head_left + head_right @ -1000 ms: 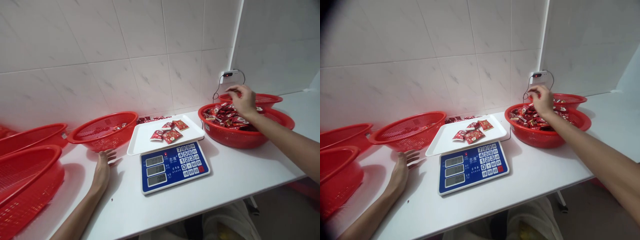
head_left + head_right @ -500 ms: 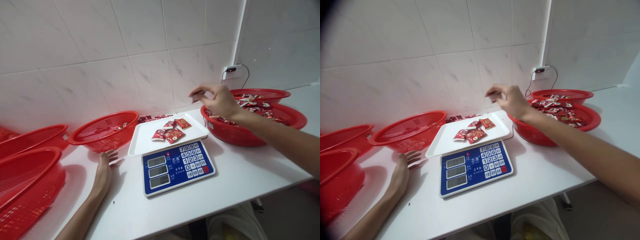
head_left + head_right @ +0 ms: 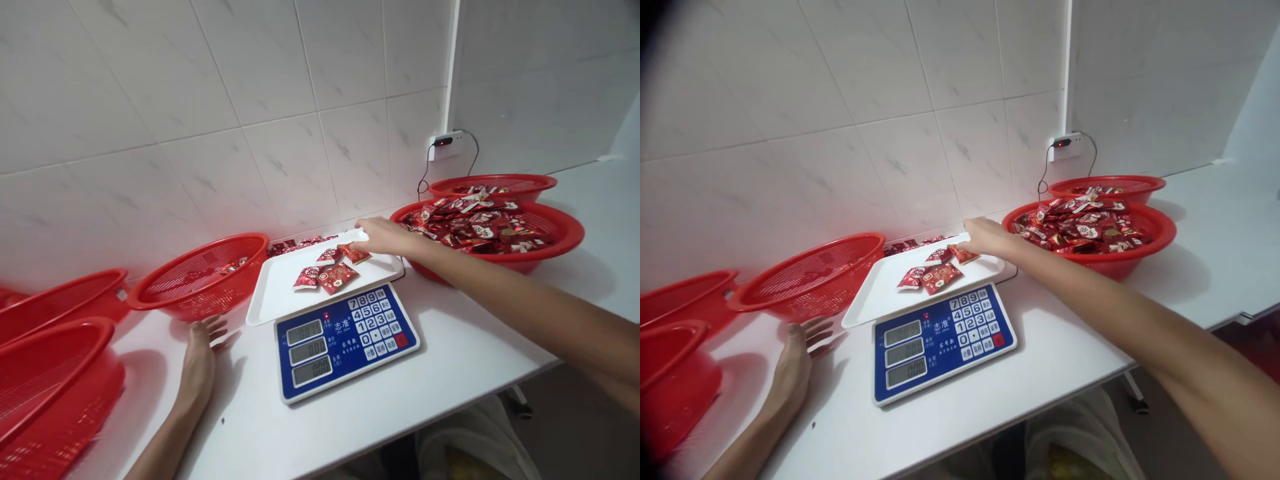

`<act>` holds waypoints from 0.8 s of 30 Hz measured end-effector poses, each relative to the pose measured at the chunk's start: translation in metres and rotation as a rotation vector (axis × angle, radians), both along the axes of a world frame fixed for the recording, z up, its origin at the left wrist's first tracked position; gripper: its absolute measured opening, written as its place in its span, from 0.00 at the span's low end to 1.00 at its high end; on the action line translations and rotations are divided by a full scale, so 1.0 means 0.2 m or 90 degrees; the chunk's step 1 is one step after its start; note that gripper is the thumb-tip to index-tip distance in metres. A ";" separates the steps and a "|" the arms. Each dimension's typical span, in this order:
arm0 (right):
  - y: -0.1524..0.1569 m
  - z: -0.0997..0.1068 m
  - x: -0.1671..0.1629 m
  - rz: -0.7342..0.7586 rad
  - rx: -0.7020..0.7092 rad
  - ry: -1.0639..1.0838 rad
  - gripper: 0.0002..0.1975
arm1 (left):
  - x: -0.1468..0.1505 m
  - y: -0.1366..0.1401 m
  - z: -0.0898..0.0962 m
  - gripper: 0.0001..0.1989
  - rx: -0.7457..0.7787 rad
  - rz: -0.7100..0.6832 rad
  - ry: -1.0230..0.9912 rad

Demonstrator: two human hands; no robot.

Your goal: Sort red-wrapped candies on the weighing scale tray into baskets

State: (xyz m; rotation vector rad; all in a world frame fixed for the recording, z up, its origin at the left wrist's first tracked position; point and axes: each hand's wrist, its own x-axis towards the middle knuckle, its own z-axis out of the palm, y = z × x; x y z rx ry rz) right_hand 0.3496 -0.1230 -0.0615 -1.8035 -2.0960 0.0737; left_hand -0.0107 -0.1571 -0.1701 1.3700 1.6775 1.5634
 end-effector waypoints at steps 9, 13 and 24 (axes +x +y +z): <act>-0.07 0.00 0.12 -0.020 0.074 -0.049 0.28 | 0.00 0.00 -0.01 0.41 0.003 -0.014 0.007; -0.15 0.05 0.43 -0.158 0.019 -0.091 0.23 | -0.01 0.00 -0.02 0.37 0.009 -0.022 0.006; -0.17 -0.13 0.76 -0.153 -0.127 -0.214 0.29 | -0.01 0.00 -0.03 0.35 0.029 -0.008 0.042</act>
